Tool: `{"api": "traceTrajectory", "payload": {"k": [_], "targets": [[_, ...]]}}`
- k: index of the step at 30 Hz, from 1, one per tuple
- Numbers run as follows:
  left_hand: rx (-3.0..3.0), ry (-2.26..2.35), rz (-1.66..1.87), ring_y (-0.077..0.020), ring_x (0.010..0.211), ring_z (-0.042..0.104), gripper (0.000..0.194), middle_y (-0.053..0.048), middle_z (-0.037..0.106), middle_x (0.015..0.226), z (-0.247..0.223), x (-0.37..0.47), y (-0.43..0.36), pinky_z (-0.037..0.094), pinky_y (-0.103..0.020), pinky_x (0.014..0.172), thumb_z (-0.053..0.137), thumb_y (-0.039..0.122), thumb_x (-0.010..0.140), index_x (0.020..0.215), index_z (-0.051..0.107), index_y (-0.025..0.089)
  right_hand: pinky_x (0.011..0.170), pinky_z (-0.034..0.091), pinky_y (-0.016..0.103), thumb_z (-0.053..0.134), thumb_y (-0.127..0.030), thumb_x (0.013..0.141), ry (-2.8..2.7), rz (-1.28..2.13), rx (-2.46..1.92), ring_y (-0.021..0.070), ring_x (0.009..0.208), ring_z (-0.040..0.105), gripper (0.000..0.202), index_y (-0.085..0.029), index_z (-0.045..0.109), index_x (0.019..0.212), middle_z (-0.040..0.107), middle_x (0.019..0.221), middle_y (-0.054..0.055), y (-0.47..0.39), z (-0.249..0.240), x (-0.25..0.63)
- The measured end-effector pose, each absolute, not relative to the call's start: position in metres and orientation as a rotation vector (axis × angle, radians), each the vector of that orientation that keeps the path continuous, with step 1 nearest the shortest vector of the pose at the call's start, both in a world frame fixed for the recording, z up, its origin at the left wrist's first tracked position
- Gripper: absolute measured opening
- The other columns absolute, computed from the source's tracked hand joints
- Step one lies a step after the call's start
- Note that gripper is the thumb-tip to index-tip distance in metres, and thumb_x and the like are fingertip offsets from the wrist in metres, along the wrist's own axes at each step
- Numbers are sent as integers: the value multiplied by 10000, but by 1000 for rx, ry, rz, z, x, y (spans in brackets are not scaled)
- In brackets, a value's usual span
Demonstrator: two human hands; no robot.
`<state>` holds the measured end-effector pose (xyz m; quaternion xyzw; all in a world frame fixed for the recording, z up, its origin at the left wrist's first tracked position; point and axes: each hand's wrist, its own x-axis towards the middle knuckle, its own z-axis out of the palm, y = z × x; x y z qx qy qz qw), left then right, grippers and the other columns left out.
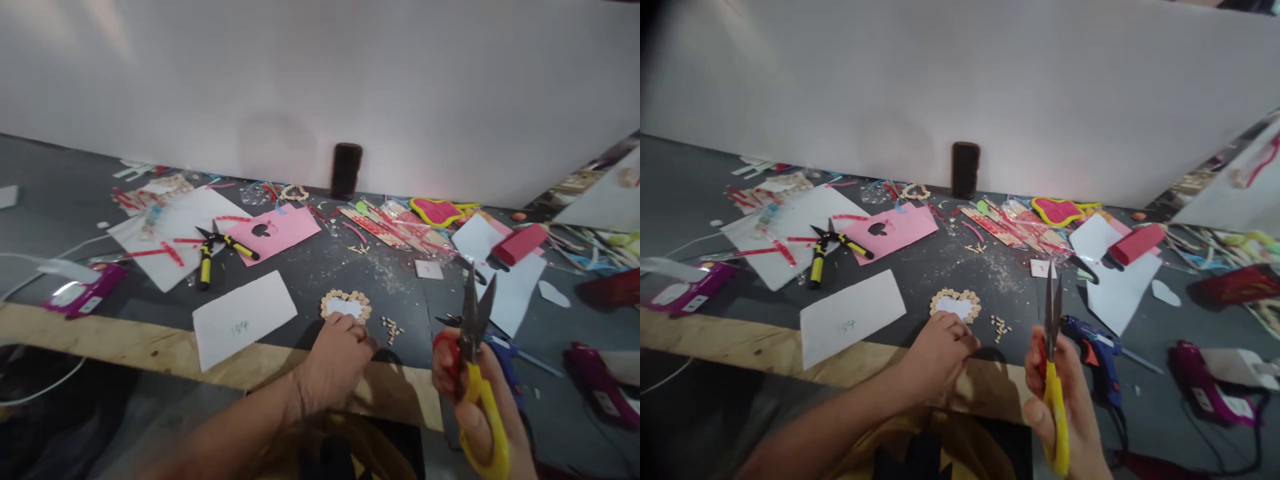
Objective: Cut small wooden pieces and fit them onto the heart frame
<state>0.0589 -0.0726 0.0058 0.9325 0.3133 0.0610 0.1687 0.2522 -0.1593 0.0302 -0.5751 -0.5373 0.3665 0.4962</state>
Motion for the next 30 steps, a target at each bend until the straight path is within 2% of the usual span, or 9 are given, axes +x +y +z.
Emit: {"api": "traceTrajectory", "payload": {"k": [1,3,6,9,12,16,21,25,30], "targets": [[2682,876,160,-229,902,524,156,-42,649,871,7,64,-71,378,-390,799,554,181,820,944,644,205,532,464,270,567,-617,744,-1254,902,-1379,152,675,508,619,-330,424,1274,501,915,55,-169,23,256],[2727,845,135,-224,898,518,158,-43,646,882,7,73,-68,371,-385,782,522,173,850,946,645,199,680,516,303,586,-529,776,-1127,909,-1420,189,835,565,575,-334,417,1291,526,1045,80,-186,12,263],[2771,858,92,-223,885,515,174,-41,645,871,6,82,-66,358,-384,753,492,168,879,958,642,205,804,519,321,629,-426,776,-1038,959,-1482,203,970,579,543,-349,438,1278,523,1193,81,-202,-2,276],[2804,898,94,-219,877,511,163,-29,645,856,7,90,-61,345,-374,740,515,168,869,960,638,223,755,539,286,678,-352,743,-1037,1053,-1483,188,898,615,577,-324,457,1275,590,1070,69,-211,-12,286],[2811,935,141,-218,873,502,154,-21,642,859,10,103,-54,333,-367,729,510,192,876,946,638,241,734,540,264,678,-347,741,-1004,1022,-1494,178,851,624,575,-314,470,1276,613,975,45,-215,-14,288],[2848,895,109,-229,856,496,153,-34,635,873,14,129,-47,322,-363,688,489,252,894,910,641,241,767,530,255,662,-360,757,-1011,1018,-1519,174,872,629,531,-325,490,1259,617,1064,44,-217,-6,284],[2859,867,-18,-241,889,490,99,-66,625,854,15,152,-46,330,-362,708,534,140,842,822,623,177,794,524,250,649,-361,771,-1012,995,-1553,172,916,622,546,-334,458,1282,608,1133,40,-221,-5,285],[2818,877,5,-246,917,494,110,-90,633,880,11,151,-45,345,-367,733,514,112,849,846,616,151,781,533,257,632,-374,783,-1046,942,-1546,169,899,629,522,-337,455,1273,597,1158,50,-222,-6,287],[2653,908,145,-217,870,532,143,-36,662,877,12,143,-36,377,-330,731,469,161,890,903,609,186,763,542,257,635,-378,781,-1089,900,-1586,174,883,643,529,-317,450,1272,611,1119,64,-218,-5,289]]}}
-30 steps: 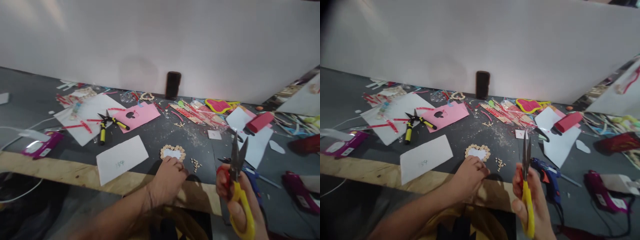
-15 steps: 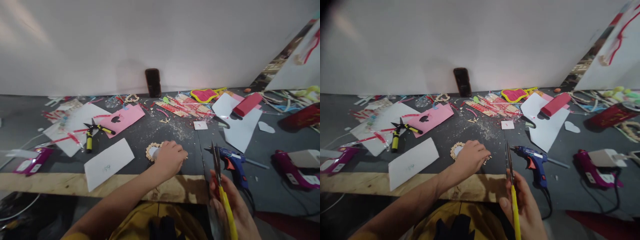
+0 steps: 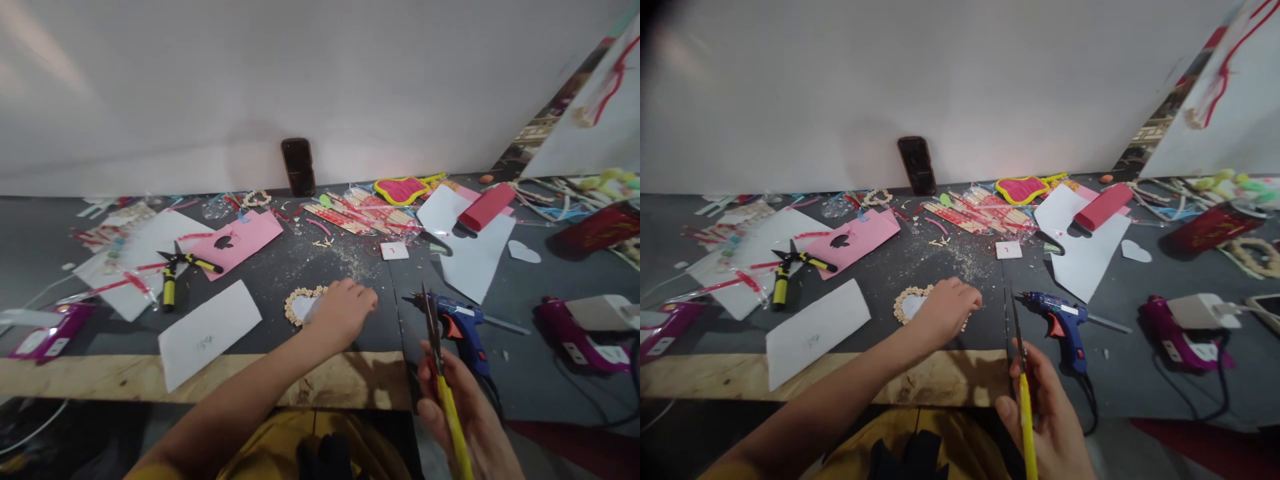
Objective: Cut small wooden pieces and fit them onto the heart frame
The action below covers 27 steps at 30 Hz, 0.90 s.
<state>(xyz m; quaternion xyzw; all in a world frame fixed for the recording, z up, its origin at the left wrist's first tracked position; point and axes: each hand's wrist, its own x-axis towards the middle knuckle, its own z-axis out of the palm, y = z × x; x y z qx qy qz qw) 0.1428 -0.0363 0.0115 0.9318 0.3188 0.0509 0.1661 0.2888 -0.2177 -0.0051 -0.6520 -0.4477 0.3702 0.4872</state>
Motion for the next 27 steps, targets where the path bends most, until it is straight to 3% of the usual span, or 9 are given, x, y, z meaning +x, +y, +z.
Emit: {"api": "traceTrajectory", "payload": {"k": [6,10,14,20,27], "targets": [[2243,968,382,-115,713,585,167,23,662,813,19,128,-36,426,-207,624,442,228,904,916,605,189,752,549,233,619,-368,791,-1156,843,-1626,172,893,665,501,-277,451,1254,652,1049,61,-210,0,284],[1475,955,601,-100,602,553,135,11,648,720,21,114,-46,430,-205,578,572,269,802,851,632,158,742,558,235,629,-388,767,-1299,783,-1691,192,939,662,518,-262,455,1238,646,1120,70,-203,2,279],[1153,886,718,-93,618,560,170,-4,647,724,23,105,-53,442,-212,607,669,261,703,811,605,146,718,560,264,664,-414,718,-1512,645,-1820,201,908,659,606,-255,422,1250,623,1119,75,-195,4,277],[1110,939,851,-125,698,634,291,27,642,726,25,103,-60,487,-231,647,628,143,665,905,472,196,595,558,290,685,-458,676,-1848,421,-1887,226,844,661,634,-281,439,1234,624,1075,76,-184,7,269],[1493,1058,868,-155,805,681,360,6,662,801,24,93,-66,510,-284,774,571,106,735,1074,502,204,690,563,306,596,-423,775,-1868,408,-1836,228,920,658,573,-240,431,1292,631,1106,107,-181,4,264]]}}
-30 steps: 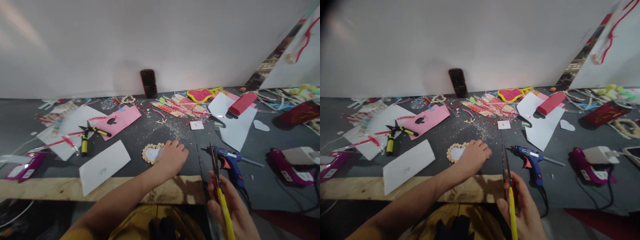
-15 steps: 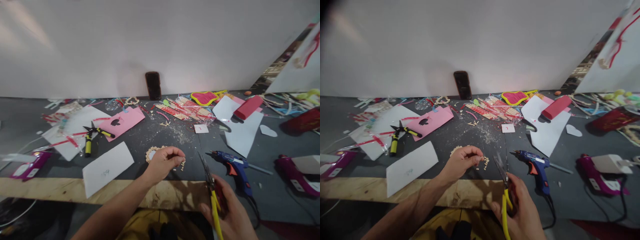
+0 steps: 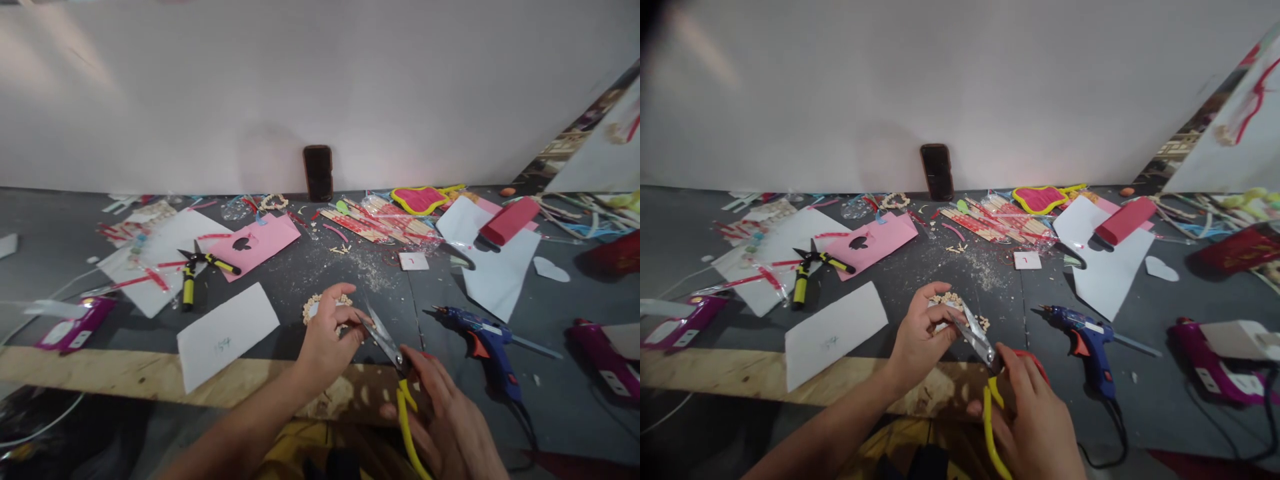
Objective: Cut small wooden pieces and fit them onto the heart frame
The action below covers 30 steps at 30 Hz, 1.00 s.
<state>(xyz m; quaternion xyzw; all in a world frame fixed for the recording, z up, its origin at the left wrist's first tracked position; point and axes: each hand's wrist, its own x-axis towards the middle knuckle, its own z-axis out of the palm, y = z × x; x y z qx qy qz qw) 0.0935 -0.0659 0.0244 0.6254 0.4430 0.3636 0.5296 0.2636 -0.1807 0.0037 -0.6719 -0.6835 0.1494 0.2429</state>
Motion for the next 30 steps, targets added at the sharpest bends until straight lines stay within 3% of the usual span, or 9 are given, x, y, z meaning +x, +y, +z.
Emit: {"api": "traceTrajectory", "payload": {"k": [6,9,13,22,30], "targets": [[1628,1089,919,-180,842,682,463,-33,675,869,22,88,-68,527,-324,802,554,138,753,1209,488,187,689,566,302,546,-411,820,-1860,362,-1823,225,917,662,517,-248,467,1303,648,1090,92,-180,0,262],[1616,1071,952,-176,826,681,659,-20,683,830,20,87,-68,528,-329,812,564,148,765,1372,309,181,707,561,293,541,-373,823,-1799,389,-1807,211,916,659,511,-271,464,1318,650,1093,74,-182,-4,258],[1567,1041,988,-161,816,676,785,8,681,790,16,87,-69,523,-319,824,577,169,772,1432,152,193,681,561,275,528,-317,817,-1783,374,-1795,202,884,669,520,-288,456,1331,662,1069,62,-182,-7,257],[1443,988,990,-138,782,660,790,23,680,775,16,88,-69,515,-279,809,602,156,762,1421,170,198,631,567,275,520,-299,819,-1897,228,-1797,216,862,681,558,-300,424,1368,685,1050,53,-182,-9,263],[1457,972,944,-165,805,664,732,9,695,794,16,90,-70,514,-309,798,645,198,774,1390,249,203,647,565,274,569,-377,811,-1661,291,-1916,216,806,699,453,-293,533,1255,706,1036,48,-187,-5,277]]}}
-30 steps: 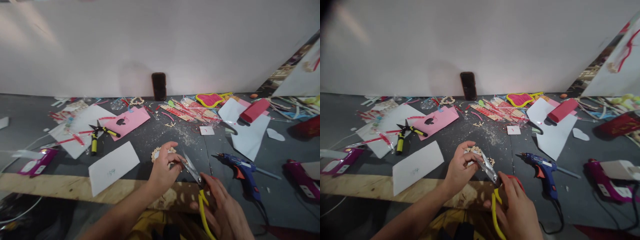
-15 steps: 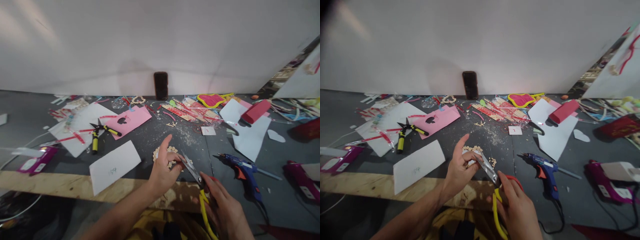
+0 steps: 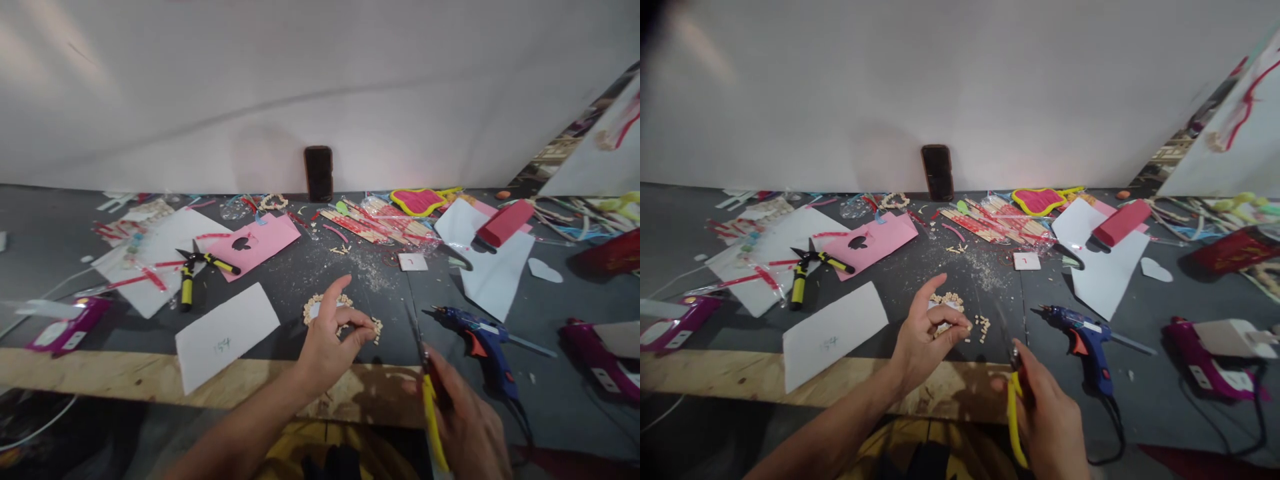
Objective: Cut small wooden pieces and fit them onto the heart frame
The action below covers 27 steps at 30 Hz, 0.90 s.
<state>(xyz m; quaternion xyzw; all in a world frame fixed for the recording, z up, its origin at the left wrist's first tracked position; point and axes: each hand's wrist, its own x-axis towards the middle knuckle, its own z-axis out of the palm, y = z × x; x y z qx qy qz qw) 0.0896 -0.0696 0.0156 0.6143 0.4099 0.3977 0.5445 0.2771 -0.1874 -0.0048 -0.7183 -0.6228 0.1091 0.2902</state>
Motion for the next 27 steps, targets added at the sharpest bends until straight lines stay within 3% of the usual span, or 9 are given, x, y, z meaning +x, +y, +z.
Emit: {"api": "traceTrajectory", "payload": {"k": [5,10,16,21,27], "targets": [[1813,1012,746,-157,852,642,507,15,697,837,14,87,-64,480,-299,834,568,162,806,1285,411,212,771,548,307,573,-436,798,-1441,251,-1958,232,945,659,530,-262,461,1285,641,1154,75,-195,-4,288],[2377,966,435,-205,897,564,463,-24,676,908,4,93,-59,443,-351,837,507,108,808,1259,459,202,748,545,308,582,-488,766,-1449,347,-1895,222,920,647,607,-220,407,1283,613,1121,93,-194,2,284],[2566,948,300,-221,908,514,441,-52,663,988,2,99,-49,426,-356,814,530,116,818,1250,485,194,782,538,308,567,-467,772,-1456,360,-1914,219,963,641,583,-212,397,1268,613,1137,97,-194,-5,285],[2709,1012,180,-214,939,492,221,-30,649,1024,1,101,-30,397,-350,807,479,166,888,1036,623,241,866,513,359,594,-443,748,-1409,527,-1952,247,1065,600,635,-213,380,1300,576,1219,125,-198,-16,288],[2773,1006,83,-236,930,472,141,-30,637,967,1,112,-23,369,-362,735,510,184,869,853,643,227,924,479,389,599,-401,749,-1325,740,-1915,250,1119,568,656,-226,359,1335,535,1283,131,-199,-23,286]]}}
